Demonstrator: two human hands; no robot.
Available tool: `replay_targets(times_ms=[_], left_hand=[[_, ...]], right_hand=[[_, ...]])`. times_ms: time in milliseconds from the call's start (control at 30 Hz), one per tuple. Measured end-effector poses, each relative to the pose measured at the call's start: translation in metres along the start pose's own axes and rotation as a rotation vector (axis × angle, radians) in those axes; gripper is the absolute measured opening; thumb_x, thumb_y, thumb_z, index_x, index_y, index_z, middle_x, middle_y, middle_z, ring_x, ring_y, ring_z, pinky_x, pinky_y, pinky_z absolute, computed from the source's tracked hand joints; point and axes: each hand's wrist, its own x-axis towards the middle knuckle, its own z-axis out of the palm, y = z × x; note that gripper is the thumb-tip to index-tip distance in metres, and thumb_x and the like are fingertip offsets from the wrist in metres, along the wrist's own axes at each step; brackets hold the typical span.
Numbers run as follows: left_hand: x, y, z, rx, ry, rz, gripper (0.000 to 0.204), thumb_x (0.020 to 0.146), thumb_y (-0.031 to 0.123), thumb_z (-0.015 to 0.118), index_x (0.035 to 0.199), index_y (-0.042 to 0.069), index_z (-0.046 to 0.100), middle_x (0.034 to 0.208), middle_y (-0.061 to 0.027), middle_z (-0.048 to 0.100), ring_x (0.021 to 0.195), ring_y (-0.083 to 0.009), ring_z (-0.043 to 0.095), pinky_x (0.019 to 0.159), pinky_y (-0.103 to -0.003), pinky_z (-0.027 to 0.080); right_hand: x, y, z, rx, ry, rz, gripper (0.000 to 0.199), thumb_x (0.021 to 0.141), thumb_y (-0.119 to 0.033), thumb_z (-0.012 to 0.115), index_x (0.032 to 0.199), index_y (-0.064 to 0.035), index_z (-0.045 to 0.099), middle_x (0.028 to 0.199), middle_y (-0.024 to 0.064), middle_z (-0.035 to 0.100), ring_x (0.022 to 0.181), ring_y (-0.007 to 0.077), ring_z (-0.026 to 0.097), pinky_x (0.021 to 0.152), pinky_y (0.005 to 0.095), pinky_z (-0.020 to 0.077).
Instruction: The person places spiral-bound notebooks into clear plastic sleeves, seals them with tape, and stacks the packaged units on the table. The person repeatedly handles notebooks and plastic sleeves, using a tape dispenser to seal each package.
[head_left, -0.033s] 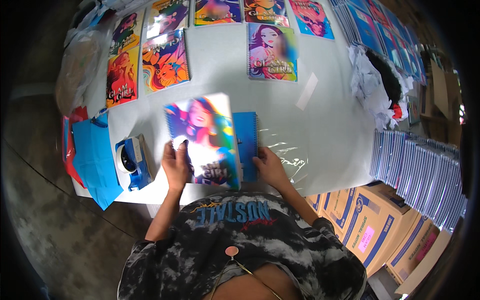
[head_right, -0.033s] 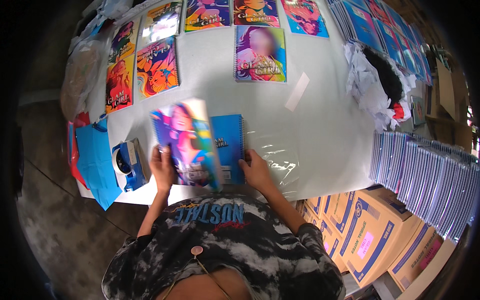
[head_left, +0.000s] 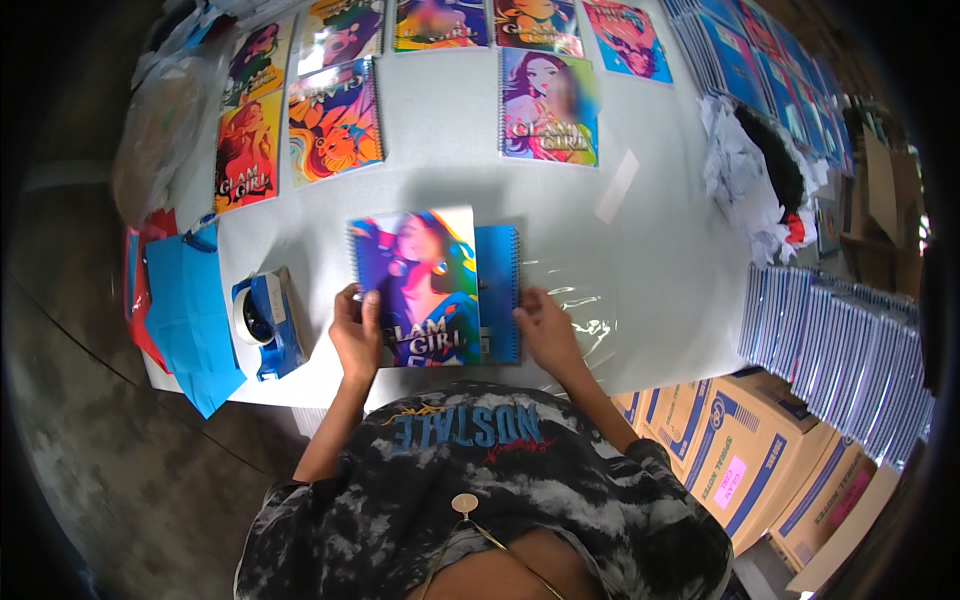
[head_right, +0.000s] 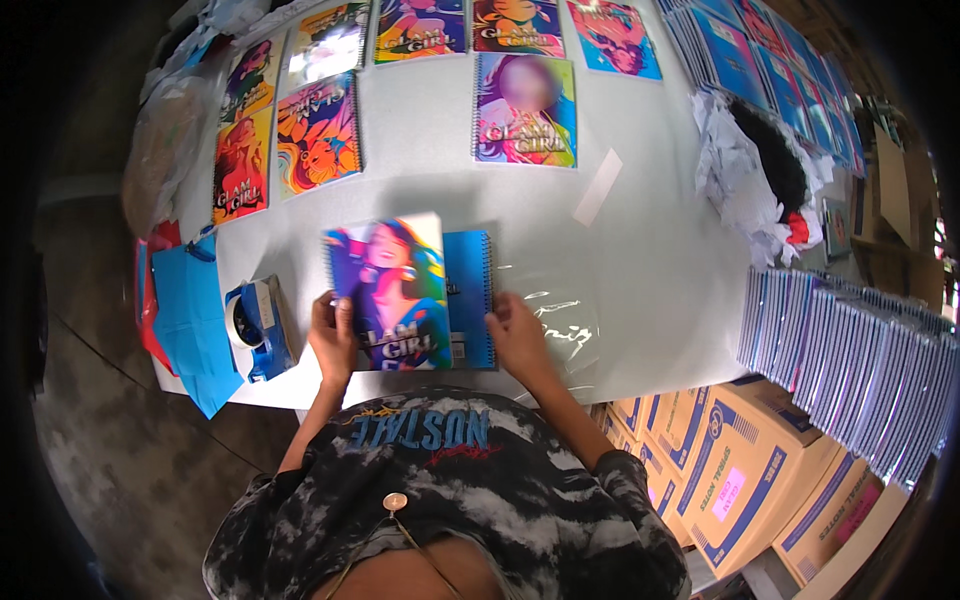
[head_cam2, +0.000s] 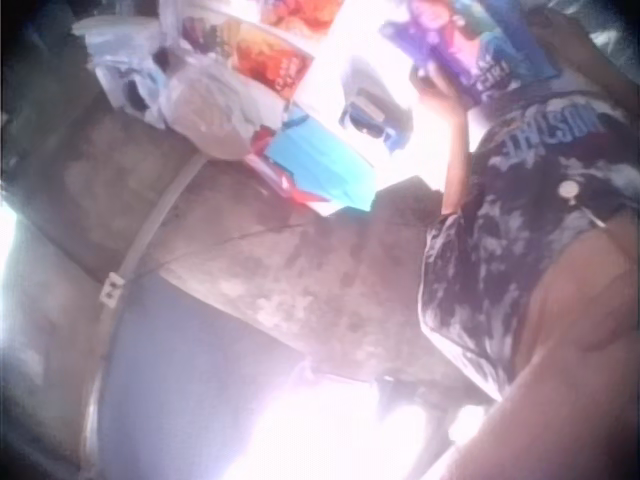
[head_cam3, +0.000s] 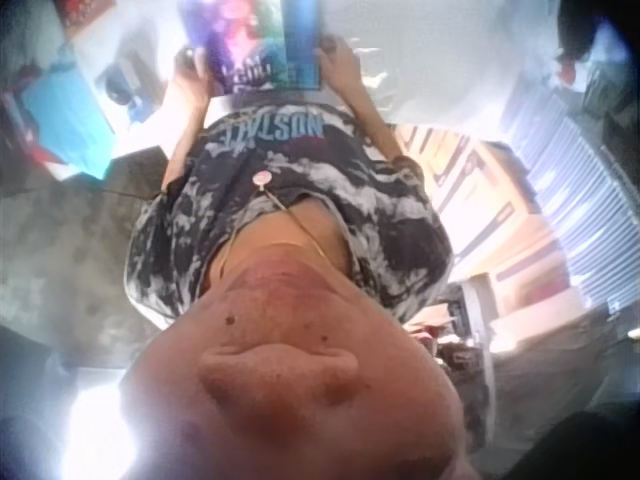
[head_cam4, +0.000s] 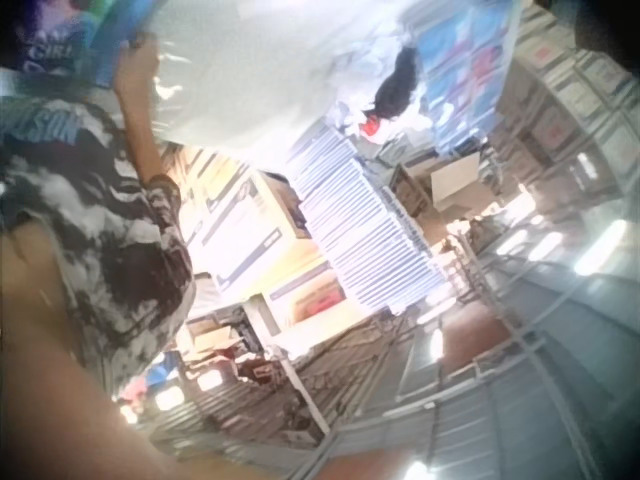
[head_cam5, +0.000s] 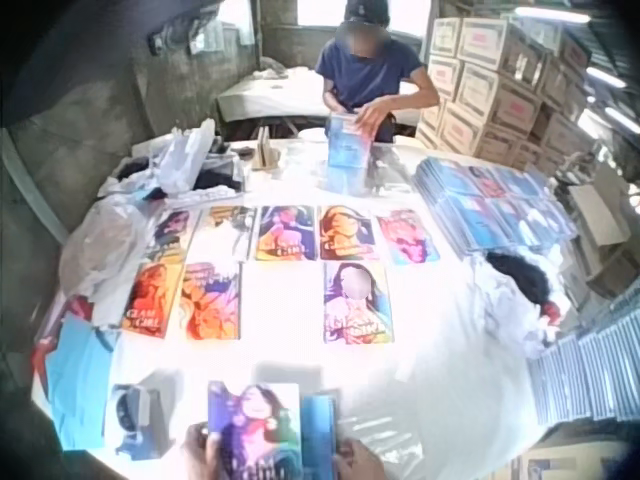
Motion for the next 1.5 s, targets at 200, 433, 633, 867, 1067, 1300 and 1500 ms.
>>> replay_targets(times_ms=[200, 433, 633, 867, 1067, 1300, 1500], left_hand=[[0.090, 0.023, -0.001, 0.400, 0.428, 0.537, 0.042, 0.077, 0.020, 0.069, 0.111, 0.001, 0.052, 0.104, -0.0172, 0.054, 0.099, -0.0340, 0.050, 0.086, -0.041, 0.040], [0.251, 0.063, 0.041, 0.844, 0.369, -0.091, 0.094, 0.066, 0.061, 0.067, 0.128, -0.002, 0.035, 0.126, -0.0275, 0.040, 0.117, -0.0397, 0.040, 0.092, -0.050, 0.037], [0.234, 0.073, 0.077, 0.907, 0.067, 0.113, 0.080, 0.073, 0.044, 0.062, 0.128, -0.005, 0.032, 0.129, -0.0318, 0.039, 0.119, -0.0421, 0.042, 0.083, -0.052, 0.044], [0.164, 0.159, -0.052, 0.525, 0.393, 0.537, 0.040, 0.073, 0.014, 0.058, 0.113, 0.007, 0.060, 0.099, -0.0169, 0.065, 0.086, -0.0259, 0.066, 0.073, -0.034, 0.050], [0.003, 0.168, -0.048, 0.505, -0.184, 0.513, 0.051, 0.069, 0.013, 0.071, 0.117, 0.011, 0.054, 0.101, -0.0140, 0.063, 0.082, -0.0325, 0.062, 0.068, -0.039, 0.052], [0.018, 0.080, 0.026, 1.050, -0.780, 0.343, 0.077, 0.075, 0.066, 0.053, 0.133, 0.015, 0.042, 0.124, -0.0187, 0.052, 0.098, -0.0299, 0.061, 0.085, -0.044, 0.047], [0.195, 0.081, -0.023, 0.854, 0.118, 0.327, 0.062, 0.078, 0.043, 0.064, 0.127, 0.011, 0.044, 0.104, -0.0179, 0.061, 0.100, -0.0322, 0.058, 0.078, -0.042, 0.050]], right_hand=[[0.124, -0.058, -0.040, -0.081, 0.353, -0.388, 0.042, 0.084, -0.018, 0.060, 0.120, 0.0011, 0.051, 0.108, 0.0211, 0.058, 0.097, 0.0320, 0.059, 0.086, 0.0375, 0.0450], [0.261, -0.118, -0.025, -0.712, 0.268, 0.128, 0.089, 0.073, -0.041, 0.068, 0.136, 0.0058, 0.026, 0.140, 0.0290, 0.027, 0.129, 0.0432, 0.029, 0.097, 0.0588, 0.0323], [0.277, -0.104, -0.056, -0.734, 0.324, -0.070, 0.034, 0.072, -0.019, 0.059, 0.097, 0.0030, 0.060, 0.107, 0.0259, 0.060, 0.098, 0.0388, 0.060, 0.087, 0.0420, 0.0476], [0.179, -0.056, -0.195, 0.964, 0.271, -0.498, 0.036, 0.073, 0.004, 0.052, 0.109, 0.0029, 0.055, 0.103, 0.0093, 0.059, 0.093, 0.0196, 0.056, 0.081, 0.0284, 0.0447], [0.053, -0.031, -0.184, 1.225, 0.358, -0.512, 0.042, 0.090, -0.006, 0.044, 0.131, 0.0042, 0.038, 0.129, 0.0152, 0.048, 0.116, 0.0269, 0.048, 0.099, 0.0416, 0.0379], [0.016, -0.024, -0.158, 1.239, 0.451, -0.405, 0.042, 0.084, -0.005, 0.050, 0.125, 0.0016, 0.042, 0.116, 0.0126, 0.054, 0.103, 0.0226, 0.054, 0.089, 0.0357, 0.0446], [0.001, -0.013, -0.163, 1.230, 0.466, -0.385, 0.042, 0.083, -0.003, 0.051, 0.123, 0.0038, 0.044, 0.115, 0.0130, 0.055, 0.103, 0.0216, 0.054, 0.088, 0.0348, 0.0439]])
